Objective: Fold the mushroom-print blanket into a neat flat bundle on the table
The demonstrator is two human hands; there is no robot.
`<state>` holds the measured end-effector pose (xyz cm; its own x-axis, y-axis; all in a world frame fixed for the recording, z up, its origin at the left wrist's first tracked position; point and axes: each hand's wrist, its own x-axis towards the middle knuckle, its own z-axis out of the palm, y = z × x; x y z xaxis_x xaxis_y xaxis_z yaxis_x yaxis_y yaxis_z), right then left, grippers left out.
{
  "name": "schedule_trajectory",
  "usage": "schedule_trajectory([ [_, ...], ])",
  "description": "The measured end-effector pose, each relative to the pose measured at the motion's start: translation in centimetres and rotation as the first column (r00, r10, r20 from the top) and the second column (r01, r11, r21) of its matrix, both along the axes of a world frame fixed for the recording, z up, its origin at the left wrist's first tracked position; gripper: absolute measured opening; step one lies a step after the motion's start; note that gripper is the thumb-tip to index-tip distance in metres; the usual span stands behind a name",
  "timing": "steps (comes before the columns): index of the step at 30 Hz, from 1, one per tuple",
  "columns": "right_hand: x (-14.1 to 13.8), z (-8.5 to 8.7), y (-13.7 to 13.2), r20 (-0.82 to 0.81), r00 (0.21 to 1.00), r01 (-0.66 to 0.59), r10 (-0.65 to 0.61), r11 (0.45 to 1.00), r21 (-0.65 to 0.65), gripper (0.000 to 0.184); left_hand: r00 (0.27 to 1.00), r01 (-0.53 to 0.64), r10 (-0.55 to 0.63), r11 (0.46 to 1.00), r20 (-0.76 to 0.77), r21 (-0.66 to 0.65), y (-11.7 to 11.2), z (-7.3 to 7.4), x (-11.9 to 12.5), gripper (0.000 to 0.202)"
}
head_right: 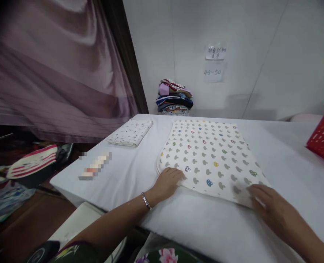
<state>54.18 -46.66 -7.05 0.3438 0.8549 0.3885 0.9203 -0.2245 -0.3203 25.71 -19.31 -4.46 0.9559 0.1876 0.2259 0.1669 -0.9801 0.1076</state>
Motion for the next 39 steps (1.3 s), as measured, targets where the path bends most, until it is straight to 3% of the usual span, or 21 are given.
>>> schedule_trajectory([
  [5,-5.5,1.0,6.0,0.050,0.953,-0.291,0.297,0.951,-0.099,0.026,1.000,-0.023,0.022,0.999,-0.020,-0.037,0.5,0.2,-0.6,0.036],
  [11,-6.2,0.2,6.9,0.004,0.944,-0.326,0.330,0.935,-0.137,0.026,0.997,-0.054,0.059,0.994,0.047,-0.099,2.1,0.7,-3.1,0.024],
  [14,-6.0,0.4,6.5,-0.006,0.946,-0.321,0.324,0.935,-0.147,0.026,0.958,-0.158,0.197,0.969,0.211,-0.189,3.3,0.8,-4.4,0.029],
  [16,-6.4,0.9,6.7,-0.027,0.943,-0.331,0.331,0.930,-0.161,0.025,0.871,-0.297,0.389,0.903,0.299,-0.310,4.2,0.8,-4.8,0.026],
  [17,-6.7,1.3,7.0,-0.041,0.940,-0.340,0.338,0.926,-0.161,0.025,0.815,-0.370,0.495,0.845,0.303,-0.386,4.5,0.8,-4.9,0.024],
  [20,-8.2,2.6,8.8,-0.095,0.924,-0.382,0.372,0.913,-0.141,0.025,0.677,-0.522,0.719,0.620,0.158,-0.586,5.5,0.6,-4.8,0.022],
  [23,-10.4,3.8,11.7,-0.149,0.889,-0.450,0.433,0.886,-0.108,0.027,0.637,-0.573,0.771,0.449,-0.028,-0.686,6.3,0.4,-4.4,0.032],
  [25,-12.2,4.4,14.0,-0.167,0.858,-0.505,0.486,0.858,-0.097,0.027,0.637,-0.592,0.764,0.397,-0.106,-0.701,6.5,0.4,-4.1,0.040],
  [28,-15.0,4.8,17.4,-0.188,0.825,-0.558,0.533,0.822,-0.113,0.025,0.630,-0.641,0.759,0.393,-0.161,-0.659,6.8,0.7,-3.5,0.044],
  [32,-18.1,4.1,20.7,-0.216,0.828,-0.554,0.517,0.813,-0.178,0.025,0.598,-0.711,0.774,0.393,-0.207,-0.584,7.0,0.8,-3.0,0.032],
  [39,-20.1,2.8,21.2,-0.121,0.860,-0.510,0.496,0.837,-0.199,0.030,0.562,-0.792,0.789,0.427,-0.249,-0.436,7.0,0.9,-3.1,0.032],
])
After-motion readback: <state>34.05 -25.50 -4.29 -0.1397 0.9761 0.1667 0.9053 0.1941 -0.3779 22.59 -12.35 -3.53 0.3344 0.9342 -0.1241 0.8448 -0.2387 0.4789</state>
